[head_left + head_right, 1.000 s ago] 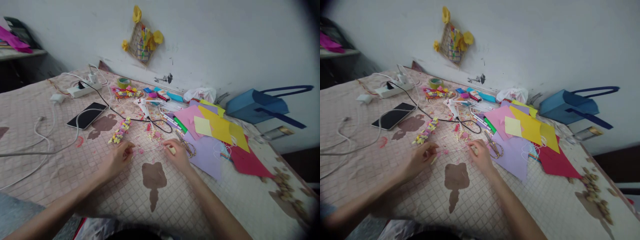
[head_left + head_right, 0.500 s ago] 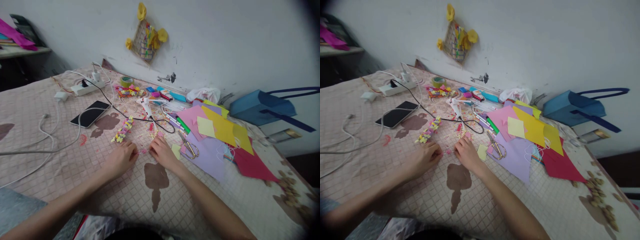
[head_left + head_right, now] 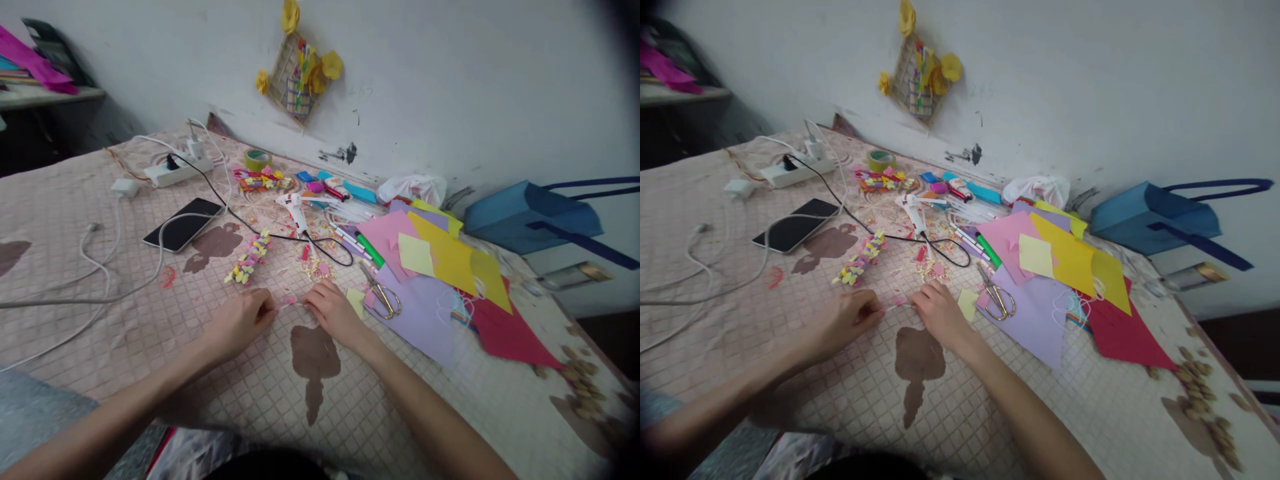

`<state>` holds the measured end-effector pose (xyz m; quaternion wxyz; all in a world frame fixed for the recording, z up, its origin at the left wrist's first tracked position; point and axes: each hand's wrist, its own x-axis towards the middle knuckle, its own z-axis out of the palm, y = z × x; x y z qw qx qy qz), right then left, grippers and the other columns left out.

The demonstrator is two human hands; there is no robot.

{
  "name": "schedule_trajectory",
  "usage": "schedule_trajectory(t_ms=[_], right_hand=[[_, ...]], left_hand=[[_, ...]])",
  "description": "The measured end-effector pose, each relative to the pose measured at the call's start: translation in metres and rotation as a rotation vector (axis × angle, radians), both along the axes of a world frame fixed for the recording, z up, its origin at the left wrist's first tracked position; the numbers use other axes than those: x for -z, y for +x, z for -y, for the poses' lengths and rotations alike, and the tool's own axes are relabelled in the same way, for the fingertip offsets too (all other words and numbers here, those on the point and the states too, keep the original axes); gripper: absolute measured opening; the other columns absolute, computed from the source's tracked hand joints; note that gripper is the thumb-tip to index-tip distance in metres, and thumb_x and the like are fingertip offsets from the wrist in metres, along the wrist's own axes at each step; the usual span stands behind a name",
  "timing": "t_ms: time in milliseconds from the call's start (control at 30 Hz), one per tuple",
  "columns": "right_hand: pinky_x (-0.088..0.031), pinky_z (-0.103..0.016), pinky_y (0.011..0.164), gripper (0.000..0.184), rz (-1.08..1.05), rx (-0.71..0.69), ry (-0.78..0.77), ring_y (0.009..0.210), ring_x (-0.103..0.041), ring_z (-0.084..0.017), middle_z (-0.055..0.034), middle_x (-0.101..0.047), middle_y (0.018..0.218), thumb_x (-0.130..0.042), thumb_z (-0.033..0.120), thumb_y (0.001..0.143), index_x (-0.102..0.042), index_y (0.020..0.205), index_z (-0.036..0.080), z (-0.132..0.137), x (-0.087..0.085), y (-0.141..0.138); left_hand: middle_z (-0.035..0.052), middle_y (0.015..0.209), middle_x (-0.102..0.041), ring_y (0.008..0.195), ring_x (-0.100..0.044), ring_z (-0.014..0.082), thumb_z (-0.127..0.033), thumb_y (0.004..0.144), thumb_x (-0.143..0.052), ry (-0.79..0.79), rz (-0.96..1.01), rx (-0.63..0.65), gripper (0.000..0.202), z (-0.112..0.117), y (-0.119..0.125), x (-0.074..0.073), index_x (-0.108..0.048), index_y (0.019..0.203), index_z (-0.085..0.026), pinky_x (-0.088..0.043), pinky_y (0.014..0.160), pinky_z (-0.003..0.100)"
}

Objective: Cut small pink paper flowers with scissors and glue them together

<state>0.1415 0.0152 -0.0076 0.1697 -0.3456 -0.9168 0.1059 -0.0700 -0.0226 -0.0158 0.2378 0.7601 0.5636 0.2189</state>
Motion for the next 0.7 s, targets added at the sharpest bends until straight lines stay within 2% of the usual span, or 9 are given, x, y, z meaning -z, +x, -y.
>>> schedule_trajectory(t_ms=[300, 500, 700], right_hand=[[-0.040, -0.034, 0.076, 0.013, 0.017, -0.010, -0.032, 0.085, -0.046, -0.020, -0.0053, -0.056, 0.079, -0.046, 0.017, 0.087, -0.057, 0.082, 0.018, 0.011, -0.001, 0.006], [-0.040, -0.032, 0.074, 0.009, 0.029, -0.008, -0.028, 0.084, -0.047, -0.020, -0.0050, -0.057, 0.078, -0.050, 0.017, 0.085, -0.057, 0.080, 0.018, 0.003, 0.002, 0.003], [-0.039, -0.034, 0.078, 0.004, -0.001, -0.010, -0.058, 0.088, -0.046, -0.021, -0.0053, -0.055, 0.083, -0.056, 0.016, 0.081, -0.056, 0.084, 0.018, -0.002, 0.003, 0.001]], left_hand=[[0.0008, 0.065, -0.056, 0.060, -0.051, 0.0144, -0.023, 0.077, -0.046, -0.060, -0.008, 0.016, 0.010, 0.010, 0.000, -0.005, -0.051, 0.070, -0.018, -0.033, 0.053, 0.024], [0.0013, 0.066, -0.054, 0.062, -0.050, 0.0155, -0.025, 0.079, -0.045, -0.045, -0.092, -0.009, 0.012, 0.005, 0.002, -0.006, -0.049, 0.069, -0.018, -0.033, 0.055, 0.025], [0.0014, 0.074, -0.055, 0.065, -0.049, 0.0150, -0.023, 0.076, -0.049, -0.038, -0.026, 0.030, 0.006, -0.002, 0.001, -0.003, -0.049, 0.077, -0.018, -0.034, 0.056, 0.025]])
